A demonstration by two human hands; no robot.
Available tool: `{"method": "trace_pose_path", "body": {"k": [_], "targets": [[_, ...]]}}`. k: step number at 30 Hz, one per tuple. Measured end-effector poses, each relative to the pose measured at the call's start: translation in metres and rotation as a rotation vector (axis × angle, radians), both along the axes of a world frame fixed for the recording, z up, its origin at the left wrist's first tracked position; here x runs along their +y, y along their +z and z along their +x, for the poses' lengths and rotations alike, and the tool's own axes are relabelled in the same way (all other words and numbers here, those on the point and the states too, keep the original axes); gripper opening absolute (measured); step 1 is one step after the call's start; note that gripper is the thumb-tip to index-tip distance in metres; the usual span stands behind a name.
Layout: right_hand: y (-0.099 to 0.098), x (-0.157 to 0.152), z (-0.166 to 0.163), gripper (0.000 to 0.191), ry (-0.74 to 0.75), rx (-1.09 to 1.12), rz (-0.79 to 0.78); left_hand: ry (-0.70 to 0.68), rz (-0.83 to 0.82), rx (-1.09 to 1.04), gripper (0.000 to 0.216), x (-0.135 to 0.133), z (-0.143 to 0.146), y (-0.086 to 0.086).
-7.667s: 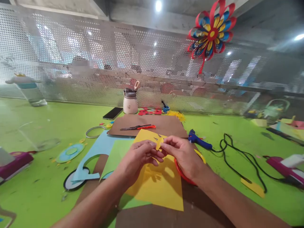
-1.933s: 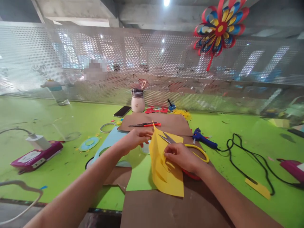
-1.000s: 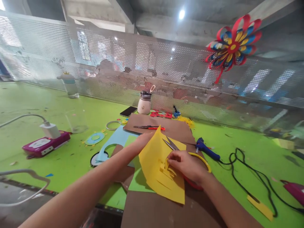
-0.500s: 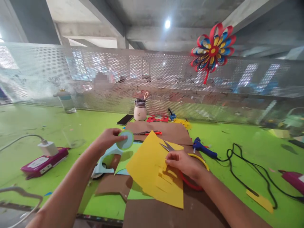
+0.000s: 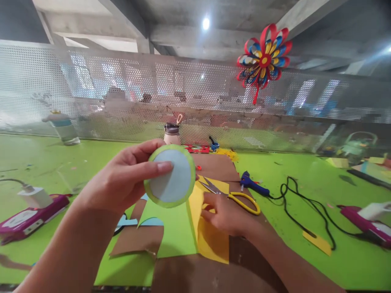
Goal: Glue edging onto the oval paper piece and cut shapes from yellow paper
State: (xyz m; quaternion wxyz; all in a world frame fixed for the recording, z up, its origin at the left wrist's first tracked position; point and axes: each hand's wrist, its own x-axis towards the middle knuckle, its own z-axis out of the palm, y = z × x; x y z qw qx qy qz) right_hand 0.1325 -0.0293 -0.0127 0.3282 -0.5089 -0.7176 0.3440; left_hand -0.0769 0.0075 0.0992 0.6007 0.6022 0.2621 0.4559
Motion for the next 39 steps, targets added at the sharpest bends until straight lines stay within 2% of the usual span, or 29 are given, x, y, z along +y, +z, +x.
{"method": "trace_pose_path", "body": {"k": [3,5,7,9,14,19,24,29,33,39], "targets": [[0.001,0.001,-0.005,0.012,0.134,-0.101,0.119,-0.063,-0.062,0.048,0.029,-0.006,0.006,0.001],[-0.007,0.003,-0.01,0.011,0.188,-0.173,0.164,-0.197,-0.065,0.134,0.022,-0.005,0.017,-0.004],[-0.016,0.004,-0.015,0.009,0.194,-0.213,0.149,-0.307,-0.089,0.171,0.021,0.003,0.032,-0.017],[-0.023,0.004,-0.018,0.009,0.187,-0.228,0.124,-0.346,-0.17,0.171,0.02,0.017,0.047,-0.036],[-0.021,0.0,-0.013,0.011,0.149,-0.169,0.117,-0.292,-0.31,0.124,0.023,0.055,0.059,-0.089],[-0.012,0.002,0.016,0.012,0.046,-0.087,0.098,-0.204,-0.345,0.11,0.025,0.063,0.051,-0.117],[-0.019,0.024,0.046,0.013,-0.102,0.117,0.036,-0.169,-0.399,0.138,0.025,0.059,0.056,-0.128],[-0.024,0.036,0.051,0.021,-0.268,0.356,0.014,-0.168,-0.439,0.16,0.023,0.058,0.06,-0.129],[-0.014,0.029,0.047,0.023,-0.275,0.479,0.021,-0.135,-0.454,0.173,0.022,0.051,0.059,-0.129],[-0.012,0.031,0.046,0.023,-0.272,0.569,0.028,-0.208,-0.466,0.145,0.019,0.037,0.054,-0.13]]}}
